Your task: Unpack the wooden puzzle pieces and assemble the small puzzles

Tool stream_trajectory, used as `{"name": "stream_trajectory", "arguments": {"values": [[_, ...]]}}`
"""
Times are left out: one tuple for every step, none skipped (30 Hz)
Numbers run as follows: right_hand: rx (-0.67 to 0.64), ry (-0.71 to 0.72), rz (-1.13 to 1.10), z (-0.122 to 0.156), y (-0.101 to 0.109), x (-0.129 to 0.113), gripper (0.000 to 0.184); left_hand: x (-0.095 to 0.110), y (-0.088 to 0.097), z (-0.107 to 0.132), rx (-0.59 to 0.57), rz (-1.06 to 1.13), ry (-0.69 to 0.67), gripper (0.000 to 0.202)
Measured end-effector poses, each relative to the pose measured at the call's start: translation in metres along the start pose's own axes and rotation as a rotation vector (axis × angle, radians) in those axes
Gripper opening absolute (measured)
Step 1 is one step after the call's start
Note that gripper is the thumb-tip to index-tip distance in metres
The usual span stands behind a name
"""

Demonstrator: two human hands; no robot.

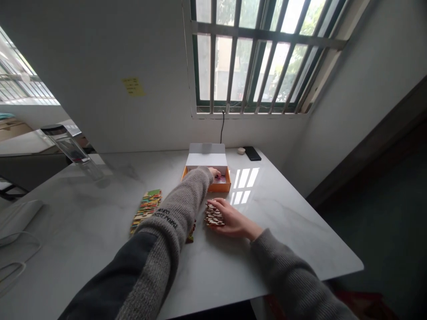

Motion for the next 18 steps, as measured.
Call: {"name": "stream_trajectory", "arguments": {"values": [[-0.003, 0.0, -0.005, 0.0, 0.0, 0.0, 0.086, -0.001, -0.002, -0.002, -0.019, -0.006, 0.005, 0.028], [-0.002, 0.0, -0.006, 0.0, 0.0, 0.0, 0.086, -0.002, -0.004, -0.004, -0.038, -0.012, 0.01, 0.027], [-0.001, 0.0, -0.005, 0.0, 0.0, 0.0, 0.085, -0.003, -0.006, -0.006, -0.053, -0.019, 0.015, 0.025], [0.0, -0.001, -0.003, 0.001, 0.001, 0.001, 0.085, -0.003, -0.008, -0.008, -0.064, -0.025, 0.017, 0.023], [0.003, -0.001, -0.003, 0.001, 0.001, 0.001, 0.085, -0.003, -0.009, -0.009, -0.072, -0.032, 0.018, 0.021], [0.006, -0.002, -0.004, 0.001, 0.001, 0.001, 0.085, -0.002, -0.01, -0.01, -0.078, -0.038, 0.017, 0.019], [0.005, -0.002, -0.006, 0.001, 0.001, 0.001, 0.086, -0.002, -0.011, -0.011, -0.084, -0.045, 0.017, 0.018], [0.003, -0.003, -0.008, 0.001, 0.001, 0.0, 0.087, -0.001, -0.013, -0.011, -0.088, -0.05, 0.017, 0.017], [-0.001, -0.005, -0.011, 0.001, 0.001, 0.0, 0.088, 0.0, -0.014, -0.011, -0.091, -0.055, 0.019, 0.018], [-0.007, -0.007, -0.013, 0.001, 0.001, -0.001, 0.089, 0.0, -0.014, -0.011, -0.093, -0.059, 0.025, 0.019], [-0.013, -0.008, -0.015, 0.001, 0.001, -0.002, 0.09, 0.001, -0.015, -0.011, -0.093, -0.06, 0.035, 0.021], [-0.017, -0.011, -0.018, 0.002, 0.002, -0.003, 0.09, 0.001, -0.015, -0.01, -0.092, -0.06, 0.048, 0.023], [-0.017, -0.013, -0.022, 0.002, 0.002, -0.004, 0.091, 0.001, -0.015, -0.009, -0.09, -0.056, 0.062, 0.024], [-0.015, -0.017, -0.028, 0.002, 0.003, -0.005, 0.092, 0.001, -0.014, -0.007, -0.086, -0.049, 0.074, 0.025], [-0.013, -0.021, -0.036, 0.003, 0.003, -0.005, 0.093, 0.001, -0.013, -0.006, -0.079, -0.038, 0.083, 0.026], [-0.01, -0.026, -0.047, 0.003, 0.004, -0.005, 0.094, 0.001, -0.01, -0.004, -0.067, -0.024, 0.087, 0.027], [-0.003, -0.031, -0.063, 0.003, 0.004, -0.004, 0.095, 0.0, -0.007, -0.001, -0.049, -0.007, 0.089, 0.027], [0.006, -0.038, -0.088, 0.004, 0.005, -0.003, 0.096, 0.0, -0.002, 0.002, -0.023, 0.013, 0.093, 0.025]]}}
Point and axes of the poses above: each hand's wrist, its own z-axis away from the middle knuckle, its own y-axis out of the back of the hand, x = y × z, the point moved 8 cm from there along -z, towards the middle knuckle, and after that the axes turned 10 degrees about -y, right-handed, at the moved point
